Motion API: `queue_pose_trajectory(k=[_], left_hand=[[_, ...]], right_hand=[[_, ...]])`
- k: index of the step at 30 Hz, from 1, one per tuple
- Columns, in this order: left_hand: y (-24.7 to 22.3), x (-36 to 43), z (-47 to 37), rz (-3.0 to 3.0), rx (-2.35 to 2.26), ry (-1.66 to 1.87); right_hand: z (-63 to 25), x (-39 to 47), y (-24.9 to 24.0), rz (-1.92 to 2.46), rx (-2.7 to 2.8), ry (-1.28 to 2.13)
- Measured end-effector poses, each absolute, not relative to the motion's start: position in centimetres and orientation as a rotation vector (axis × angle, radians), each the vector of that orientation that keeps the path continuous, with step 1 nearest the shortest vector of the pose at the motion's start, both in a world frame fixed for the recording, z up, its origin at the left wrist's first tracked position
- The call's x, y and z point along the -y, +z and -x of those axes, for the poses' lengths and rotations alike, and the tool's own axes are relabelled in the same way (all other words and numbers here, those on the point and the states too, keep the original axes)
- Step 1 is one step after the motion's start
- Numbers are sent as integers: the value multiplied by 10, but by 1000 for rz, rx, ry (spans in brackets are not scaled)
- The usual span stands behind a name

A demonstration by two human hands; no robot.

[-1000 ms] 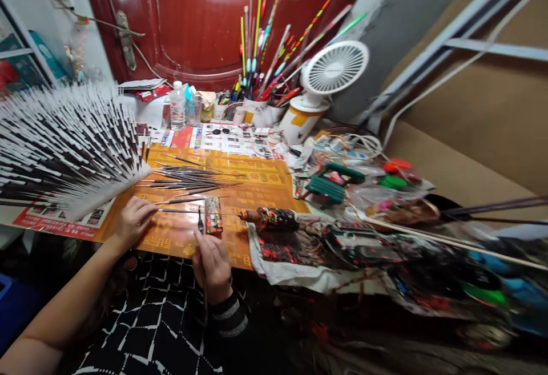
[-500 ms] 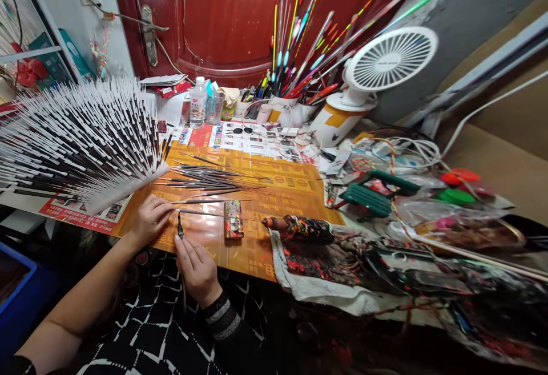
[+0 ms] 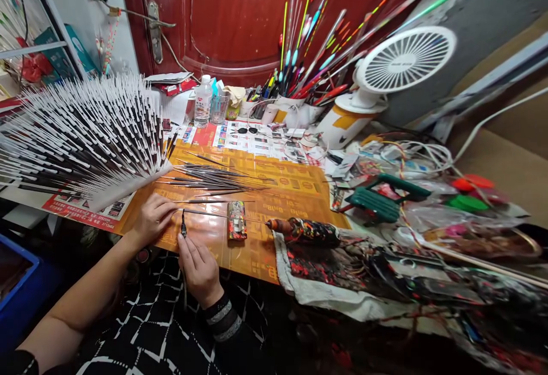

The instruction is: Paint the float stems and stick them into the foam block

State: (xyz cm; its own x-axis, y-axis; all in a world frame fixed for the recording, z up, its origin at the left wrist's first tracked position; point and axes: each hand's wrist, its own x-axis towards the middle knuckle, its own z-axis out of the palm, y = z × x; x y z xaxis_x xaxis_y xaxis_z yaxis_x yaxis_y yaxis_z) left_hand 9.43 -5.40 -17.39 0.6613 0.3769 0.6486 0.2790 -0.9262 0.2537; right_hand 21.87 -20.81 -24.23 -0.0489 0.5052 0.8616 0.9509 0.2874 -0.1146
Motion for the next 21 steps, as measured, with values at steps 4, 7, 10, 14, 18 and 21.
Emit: queue_pose_trajectory(k=[4,7,10,14,18,21], left_hand=[[-173,54,-94,-2739,-537,1122],[-174,54,-94,-2733,-541,1117],[-174,54,-94,-2721,-554,1096],[-173,55,-94,-2723,-537,1119],[-172,55,-95,-2716,-524,1140],[-175,54,-95,-2696,-530,1132]], right_hand=[[-219,208,-242,1329,1690,-634],[-219,208,-241,1331,1695,-628],[-219,208,-239,1336,1702,-637],[-219,208,-239,1342,1701,-651],[-219,208,-241,1341,1694,-668],[-219,207,-242,1341,1699,-665]])
